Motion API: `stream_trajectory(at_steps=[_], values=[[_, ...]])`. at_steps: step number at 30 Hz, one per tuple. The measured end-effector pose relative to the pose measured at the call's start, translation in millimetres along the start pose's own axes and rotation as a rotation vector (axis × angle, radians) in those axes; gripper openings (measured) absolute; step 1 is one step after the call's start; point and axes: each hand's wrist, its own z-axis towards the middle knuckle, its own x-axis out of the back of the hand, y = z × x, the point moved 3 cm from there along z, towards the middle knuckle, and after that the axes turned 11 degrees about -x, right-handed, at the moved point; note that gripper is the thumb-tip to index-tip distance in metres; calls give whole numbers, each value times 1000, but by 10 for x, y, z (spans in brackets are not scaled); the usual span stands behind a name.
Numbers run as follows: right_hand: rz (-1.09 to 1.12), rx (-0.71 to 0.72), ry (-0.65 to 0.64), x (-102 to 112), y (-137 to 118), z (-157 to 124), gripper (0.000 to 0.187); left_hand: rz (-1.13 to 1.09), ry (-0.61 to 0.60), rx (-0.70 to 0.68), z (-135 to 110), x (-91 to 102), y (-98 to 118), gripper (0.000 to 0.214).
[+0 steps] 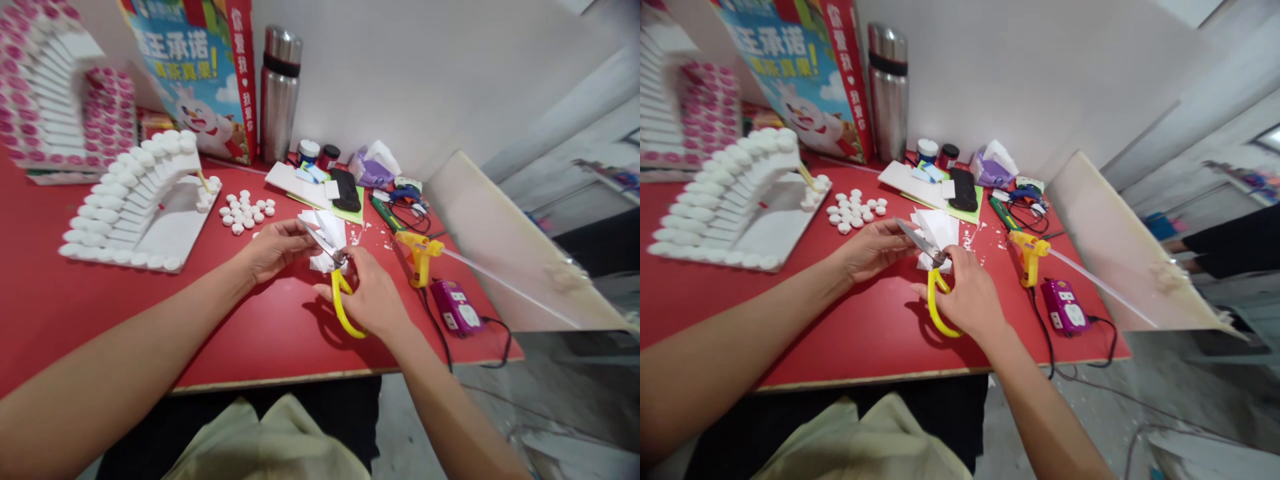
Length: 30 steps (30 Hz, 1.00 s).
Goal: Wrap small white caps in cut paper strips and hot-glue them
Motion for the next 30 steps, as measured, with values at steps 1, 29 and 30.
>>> stream_trajectory(at_steps=[1, 29, 30], values=[[-5, 3, 4, -1, 0, -1, 49, -1, 3, -2, 0, -3, 0, 32], [-63, 102, 107, -144, 93, -102, 55, 19, 63, 60, -8, 6, -8, 16], [-60, 103, 109, -145, 93, -106, 55, 15, 61, 62, -9, 5, -8, 16]])
